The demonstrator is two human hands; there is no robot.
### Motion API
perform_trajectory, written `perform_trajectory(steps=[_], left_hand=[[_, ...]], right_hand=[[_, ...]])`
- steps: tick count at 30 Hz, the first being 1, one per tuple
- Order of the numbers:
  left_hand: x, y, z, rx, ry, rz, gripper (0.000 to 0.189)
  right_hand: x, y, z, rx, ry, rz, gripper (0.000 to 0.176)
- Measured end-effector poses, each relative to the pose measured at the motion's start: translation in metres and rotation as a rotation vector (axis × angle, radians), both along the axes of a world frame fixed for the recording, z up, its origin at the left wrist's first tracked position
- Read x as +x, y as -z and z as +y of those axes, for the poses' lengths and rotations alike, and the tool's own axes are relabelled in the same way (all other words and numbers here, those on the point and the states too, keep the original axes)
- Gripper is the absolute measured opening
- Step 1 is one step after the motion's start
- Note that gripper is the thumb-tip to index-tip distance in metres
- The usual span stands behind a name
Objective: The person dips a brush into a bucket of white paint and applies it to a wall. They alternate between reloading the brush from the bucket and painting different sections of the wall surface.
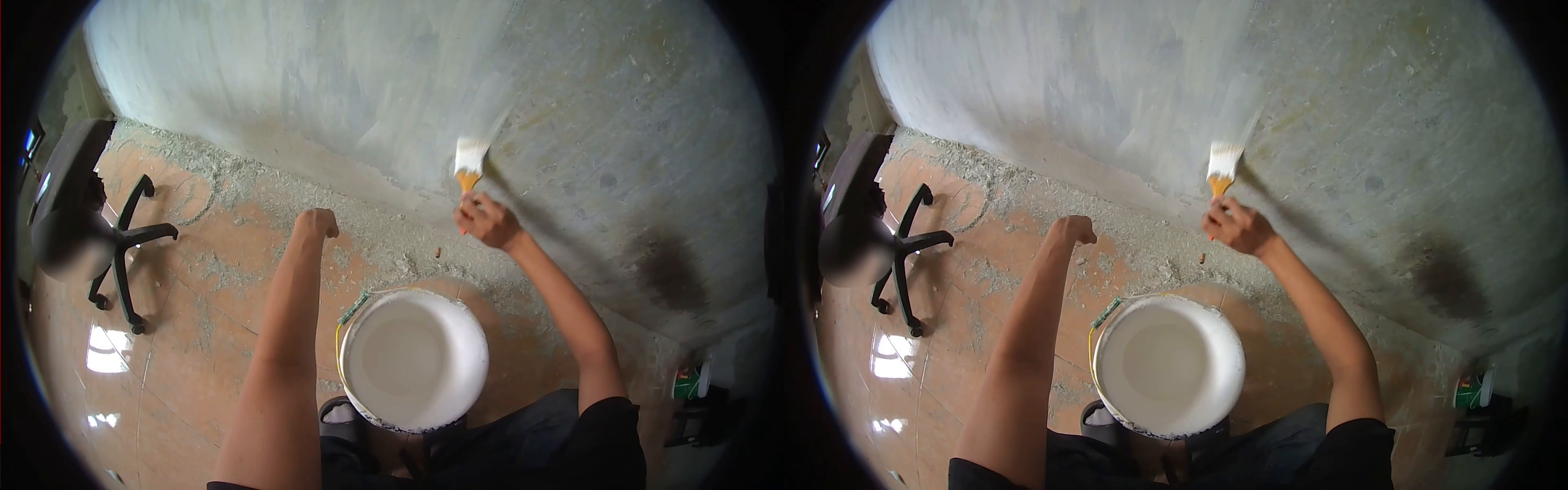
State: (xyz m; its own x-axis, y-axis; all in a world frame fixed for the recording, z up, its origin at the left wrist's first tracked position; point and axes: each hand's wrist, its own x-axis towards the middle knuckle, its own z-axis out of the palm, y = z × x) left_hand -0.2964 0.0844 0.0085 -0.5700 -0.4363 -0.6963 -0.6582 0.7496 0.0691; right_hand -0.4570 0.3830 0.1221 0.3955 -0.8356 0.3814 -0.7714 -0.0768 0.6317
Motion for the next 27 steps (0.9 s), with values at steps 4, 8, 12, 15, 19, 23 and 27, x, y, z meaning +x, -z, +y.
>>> perform_trajectory(steps=[4,8,12,15,19,23,27], left_hand=[[0.003,-0.009,0.001,-0.025,-0.020,0.034,0.028],[0.004,-0.010,0.000,0.007,-0.035,0.007,0.030],[0.005,-0.004,-0.003,-0.010,-0.045,0.025,0.033],[0.006,-0.011,-0.002,0.027,-0.093,-0.015,0.033],[0.005,-0.006,-0.003,0.071,-0.095,-0.026,0.033],[-0.001,0.007,-0.009,0.059,-0.051,-0.018,0.034],[0.003,-0.005,-0.004,0.085,-0.070,-0.022,0.034]], right_hand=[[0.023,0.029,-0.001,0.175,0.111,-0.567,0.006],[0.006,0.024,-0.010,0.175,0.085,-0.499,0.009],[-0.003,-0.002,-0.020,0.030,0.097,-0.474,0.008],[-0.007,-0.039,-0.029,-0.132,-0.028,-0.282,0.012],[0.027,-0.096,-0.034,-0.331,-0.049,-0.175,0.017],[0.021,-0.086,-0.033,-0.361,-0.033,0.022,0.015],[0.014,-0.015,-0.019,-0.103,0.008,0.000,0.008]])
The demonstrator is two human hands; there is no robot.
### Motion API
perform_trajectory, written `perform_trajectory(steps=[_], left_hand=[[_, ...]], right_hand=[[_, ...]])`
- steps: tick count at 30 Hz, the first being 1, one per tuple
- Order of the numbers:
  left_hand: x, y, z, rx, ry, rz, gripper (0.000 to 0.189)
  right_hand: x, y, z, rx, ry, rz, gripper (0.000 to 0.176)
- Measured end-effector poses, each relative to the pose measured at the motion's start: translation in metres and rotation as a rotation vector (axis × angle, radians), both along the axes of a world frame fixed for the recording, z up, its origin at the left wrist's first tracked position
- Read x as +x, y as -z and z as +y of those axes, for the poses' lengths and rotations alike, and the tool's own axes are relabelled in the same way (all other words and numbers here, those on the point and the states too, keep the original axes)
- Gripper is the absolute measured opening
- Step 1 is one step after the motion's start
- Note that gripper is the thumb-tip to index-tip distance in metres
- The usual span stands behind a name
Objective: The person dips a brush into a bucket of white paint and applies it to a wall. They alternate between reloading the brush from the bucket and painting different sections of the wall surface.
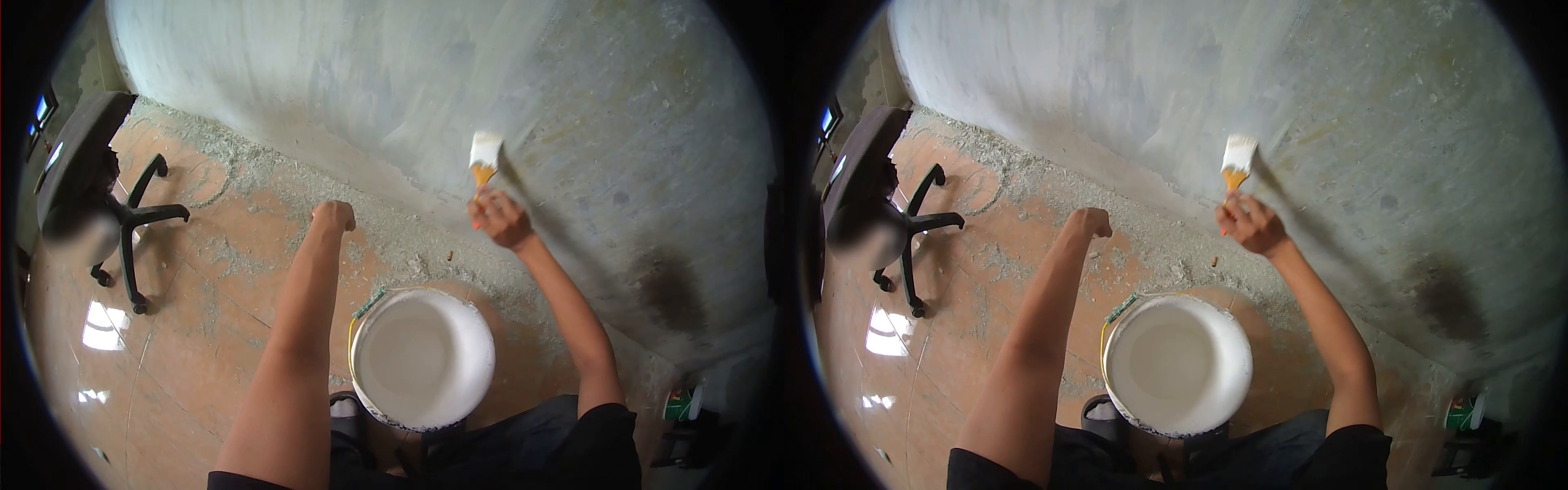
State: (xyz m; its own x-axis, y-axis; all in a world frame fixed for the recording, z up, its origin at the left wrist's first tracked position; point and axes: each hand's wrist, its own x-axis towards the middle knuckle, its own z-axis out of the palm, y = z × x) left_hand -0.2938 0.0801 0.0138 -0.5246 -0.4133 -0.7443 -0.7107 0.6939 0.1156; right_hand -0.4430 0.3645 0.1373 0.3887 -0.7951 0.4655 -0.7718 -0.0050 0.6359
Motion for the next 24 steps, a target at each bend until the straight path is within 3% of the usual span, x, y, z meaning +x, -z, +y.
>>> perform_trajectory(steps=[4,5,7,10,12,15,19,24], left_hand=[[-0.002,0.004,-0.001,-0.084,0.013,0.032,0.032],[0.001,-0.002,0.004,-0.103,0.005,0.053,0.032],[0.005,-0.011,0.000,-0.141,-0.014,0.090,0.031],[0.005,-0.002,0.006,-0.168,0.000,0.126,0.028],[0.004,-0.021,0.006,-0.041,0.012,0.007,0.033],[0.005,-0.019,0.009,-0.120,0.006,0.040,0.033],[0.008,-0.019,0.009,-0.123,0.011,0.026,0.032],[0.010,-0.017,0.002,-0.106,-0.029,-0.007,0.030]], right_hand=[[0.015,0.048,0.017,0.328,0.061,-0.232,0.010],[0.020,0.051,0.018,0.312,0.044,-0.220,0.010],[0.018,0.050,0.013,0.239,0.030,-0.453,0.010],[0.009,0.034,0.007,0.199,0.072,-0.476,0.011],[0.011,0.015,0.001,0.195,0.133,-0.463,0.010],[0.013,-0.024,-0.007,0.006,0.021,-0.224,0.013],[0.024,-0.080,-0.006,-0.209,0.002,-0.132,0.019],[0.024,-0.064,0.004,-0.179,0.008,-0.084,0.020]])
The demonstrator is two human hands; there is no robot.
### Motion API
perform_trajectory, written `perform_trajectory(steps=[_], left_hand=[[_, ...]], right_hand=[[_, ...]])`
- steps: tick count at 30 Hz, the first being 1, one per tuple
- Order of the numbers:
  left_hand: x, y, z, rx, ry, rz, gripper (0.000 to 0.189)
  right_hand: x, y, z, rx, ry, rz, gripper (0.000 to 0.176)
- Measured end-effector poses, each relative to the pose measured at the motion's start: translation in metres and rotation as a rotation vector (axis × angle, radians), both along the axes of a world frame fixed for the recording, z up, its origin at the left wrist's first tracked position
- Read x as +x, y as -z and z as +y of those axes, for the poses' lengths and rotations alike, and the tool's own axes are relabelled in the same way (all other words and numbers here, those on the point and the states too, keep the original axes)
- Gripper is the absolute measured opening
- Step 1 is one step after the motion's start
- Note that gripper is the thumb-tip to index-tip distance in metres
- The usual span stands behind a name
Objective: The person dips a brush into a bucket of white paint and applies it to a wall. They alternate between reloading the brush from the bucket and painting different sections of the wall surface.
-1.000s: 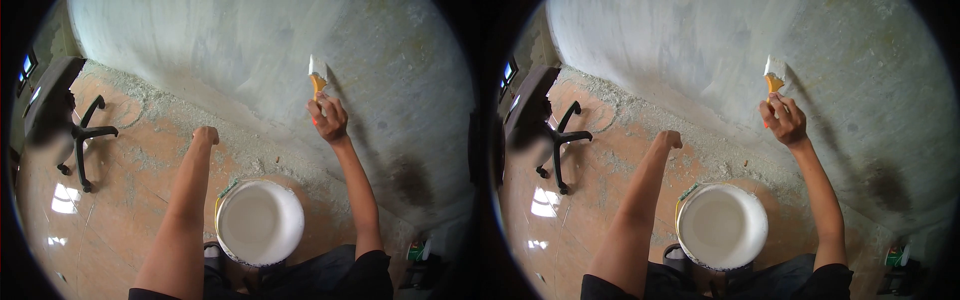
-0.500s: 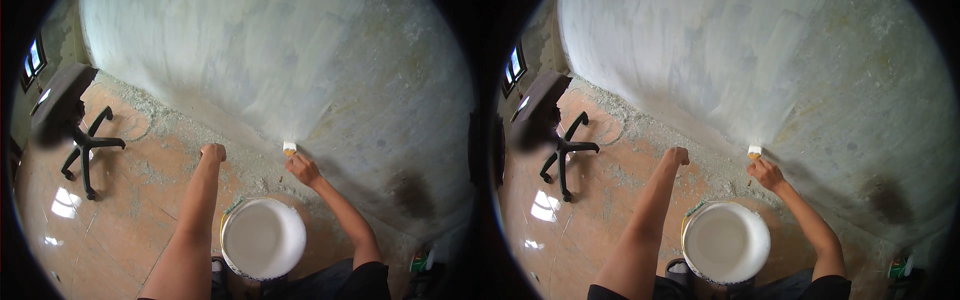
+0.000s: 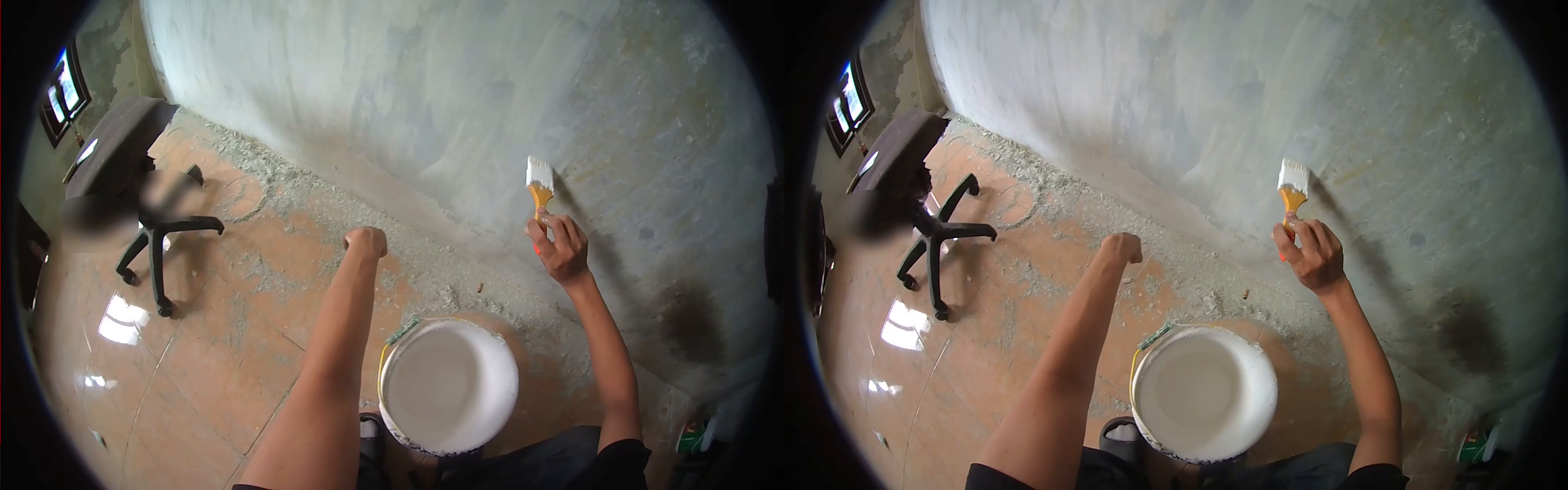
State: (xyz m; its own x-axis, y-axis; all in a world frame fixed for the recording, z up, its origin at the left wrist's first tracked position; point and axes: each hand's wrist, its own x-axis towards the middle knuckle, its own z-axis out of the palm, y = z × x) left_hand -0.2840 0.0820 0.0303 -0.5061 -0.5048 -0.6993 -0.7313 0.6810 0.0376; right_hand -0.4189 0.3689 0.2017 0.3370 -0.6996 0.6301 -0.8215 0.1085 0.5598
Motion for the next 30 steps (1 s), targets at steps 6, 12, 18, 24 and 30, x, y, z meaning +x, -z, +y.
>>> perform_trajectory(steps=[6,12,18,24,30], left_hand=[[0.001,-0.014,0.010,-0.035,0.082,0.167,0.027],[0.024,-0.049,0.021,-0.329,0.169,0.232,0.045],[0.025,-0.036,0.005,-0.600,0.110,-0.027,0.070],[0.025,-0.003,-0.013,-1.160,0.499,-0.207,0.046],[0.004,0.007,-0.011,-0.375,-0.100,0.400,0.024]], right_hand=[[0.002,0.054,0.013,0.334,0.016,-0.075,0.016],[0.011,0.083,0.021,0.466,0.024,-0.171,0.011],[0.012,0.081,0.015,0.426,-0.019,-0.230,0.011],[0.014,0.082,0.015,0.445,0.020,-0.231,0.010],[0.016,0.081,0.017,0.472,0.067,-0.261,0.010]])
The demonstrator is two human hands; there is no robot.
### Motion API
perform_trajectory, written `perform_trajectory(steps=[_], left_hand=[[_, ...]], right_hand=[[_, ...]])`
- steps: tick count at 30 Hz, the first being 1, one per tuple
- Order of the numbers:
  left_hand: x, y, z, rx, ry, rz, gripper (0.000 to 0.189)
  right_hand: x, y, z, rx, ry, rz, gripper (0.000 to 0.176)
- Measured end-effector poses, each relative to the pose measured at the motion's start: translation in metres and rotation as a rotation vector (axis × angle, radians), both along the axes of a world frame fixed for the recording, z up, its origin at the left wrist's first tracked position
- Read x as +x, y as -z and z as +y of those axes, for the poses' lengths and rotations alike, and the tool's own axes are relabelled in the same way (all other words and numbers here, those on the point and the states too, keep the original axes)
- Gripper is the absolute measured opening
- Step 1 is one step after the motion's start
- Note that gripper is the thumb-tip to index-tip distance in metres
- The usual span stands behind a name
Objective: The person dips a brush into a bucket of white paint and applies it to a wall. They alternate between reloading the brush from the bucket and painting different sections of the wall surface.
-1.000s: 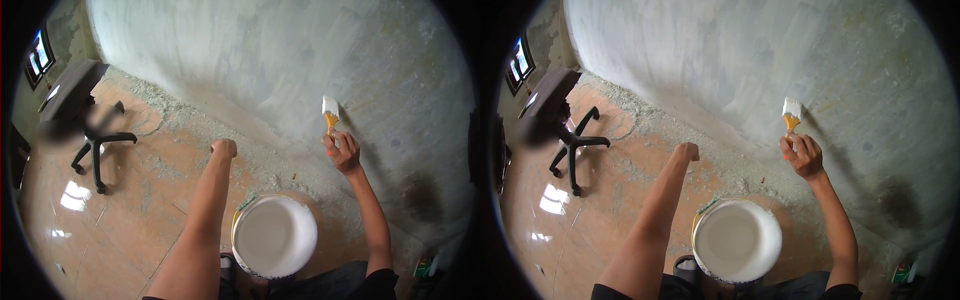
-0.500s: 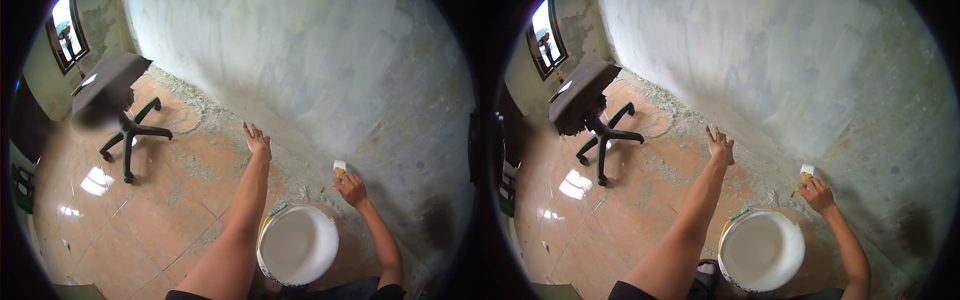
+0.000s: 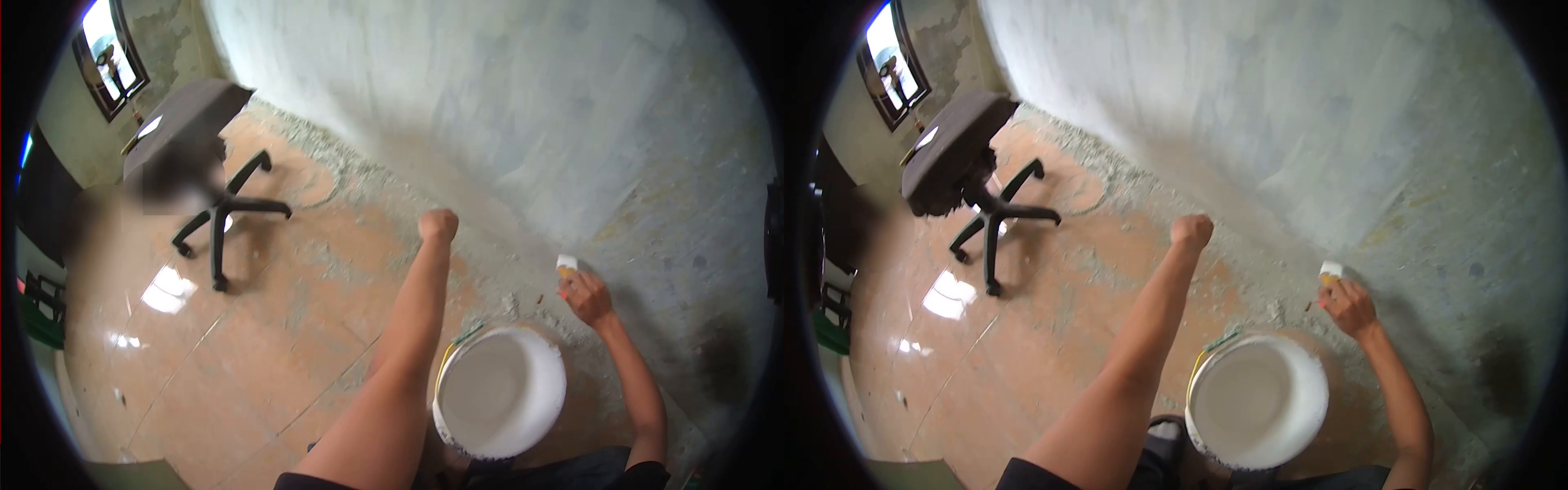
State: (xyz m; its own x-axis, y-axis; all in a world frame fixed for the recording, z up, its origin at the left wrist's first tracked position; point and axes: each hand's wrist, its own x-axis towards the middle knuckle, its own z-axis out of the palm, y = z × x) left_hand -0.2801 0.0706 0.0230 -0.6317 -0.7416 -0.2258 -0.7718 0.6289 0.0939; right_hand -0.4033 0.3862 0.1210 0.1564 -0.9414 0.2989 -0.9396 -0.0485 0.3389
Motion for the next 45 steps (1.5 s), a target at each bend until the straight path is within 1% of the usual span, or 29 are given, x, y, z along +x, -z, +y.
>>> perform_trajectory(steps=[2,3,4,6,7,9,10,12,13,14,16,18,21,22,23,25,26,28,30,32,33,34,36,37,38,40,42,44,45], left_hand=[[0.009,-0.017,-0.003,0.198,0.087,0.338,0.026],[0.007,-0.029,-0.007,0.616,0.039,0.417,0.043],[0.010,-0.027,-0.005,0.625,0.044,0.413,0.043],[0.009,-0.030,-0.010,0.880,-0.025,1.174,0.059],[0.007,-0.037,-0.013,0.883,-0.009,1.173,0.059],[0.007,-0.059,-0.013,1.706,-0.372,1.546,0.060],[0.010,-0.070,-0.010,1.706,-0.379,1.535,0.060],[0.014,-0.093,-0.004,1.967,-0.414,1.757,0.063],[0.016,-0.097,-0.003,2.002,-0.404,1.804,0.065],[0.016,-0.100,-0.001,2.014,-0.405,1.792,0.065],[0.017,-0.102,0.002,2.071,-0.226,1.820,0.066],[0.018,-0.097,0.002,2.173,-0.198,1.763,0.067],[0.014,-0.098,0.009,2.147,-0.108,1.736,0.068],[0.016,-0.098,0.012,2.083,-0.178,1.710,0.069],[0.017,-0.098,0.015,2.011,-0.245,1.688,0.069],[0.016,-0.094,0.015,2.015,-0.249,1.660,0.067],[0.016,-0.090,0.013,2.011,-0.252,1.630,0.066],[0.016,-0.083,0.008,1.964,-0.246,1.608,0.064],[0.014,-0.071,0.002,1.922,-0.246,1.576,0.062],[0.010,-0.053,-0.009,1.447,-0.141,1.232,0.059],[0.009,-0.036,-0.023,1.276,-0.022,1.030,0.059],[0.011,-0.027,-0.021,1.286,-0.027,1.027,0.059],[0.014,-0.010,-0.012,0.446,0.274,0.535,0.062],[0.023,-0.030,-0.002,0.487,0.297,0.159,0.064],[0.024,-0.025,0.000,0.491,0.297,0.157,0.064],[0.025,-0.009,0.000,0.445,0.340,-0.075,0.060],[0.021,0.001,0.000,0.420,0.332,-0.078,0.056],[0.018,-0.001,0.000,0.417,0.291,-0.006,0.056],[0.017,-0.002,-0.001,0.416,0.292,-0.003,0.056]], right_hand=[[-0.008,0.005,0.000,-0.012,-0.043,0.016,0.011],[-0.009,0.006,0.000,-0.007,-0.033,0.033,0.012],[-0.006,0.005,0.003,0.001,-0.025,0.031,0.012],[-0.007,0.003,0.000,0.006,-0.038,-0.042,0.013],[-0.009,0.004,0.000,0.001,-0.026,-0.037,0.013],[-0.012,0.008,0.003,0.027,-0.005,0.012,0.015],[-0.011,0.009,0.004,0.029,-0.001,0.002,0.015],[-0.012,0.006,0.002,0.047,-0.003,-0.027,0.016],[-0.011,0.002,0.000,0.008,-0.025,-0.027,0.016],[-0.011,0.000,-0.001,0.012,-0.013,-0.028,0.016],[-0.012,0.000,-0.001,-0.020,0.078,-0.091,0.016],[-0.019,0.005,-0.004,-0.067,0.177,-0.271,0.016],[-0.028,-0.006,-0.005,-0.103,0.312,-0.402,0.017],[-0.031,-0.011,-0.006,-0.118,0.379,-0.476,0.017],[-0.038,-0.016,-0.005,-0.115,0.387,-0.471,0.017],[-0.048,-0.027,-0.007,-0.254,0.345,-0.495,0.020],[-0.051,-0.033,-0.008,-0.246,0.341,-0.495,0.020],[-0.053,-0.050,-0.006,-0.304,0.311,-0.366,0.023],[-0.044,-0.074,-0.007,-0.302,0.301,-0.342,0.022],[-0.035,-0.093,-0.008,-0.477,0.143,-0.145,0.020],[-0.026,-0.102,-0.011,-0.534,0.080,-0.066,0.018],[-0.024,-0.100,-0.010,-0.524,0.084,-0.068,0.018],[-0.022,-0.094,-0.006,-0.504,0.001,0.169,0.013],[-0.030,-0.079,-0.002,-0.445,-0.032,0.229,0.009],[-0.034,-0.064,0.001,-0.441,-0.031,0.227,0.009],[-0.037,-0.033,0.007,-0.285,-0.053,0.402,0.007],[-0.045,-0.006,0.014,-0.229,-0.073,0.400,0.007],[-0.050,0.019,0.016,-0.177,-0.093,0.408,0.008],[-0.050,0.031,0.018,-0.113,-0.107,0.316,0.008]])
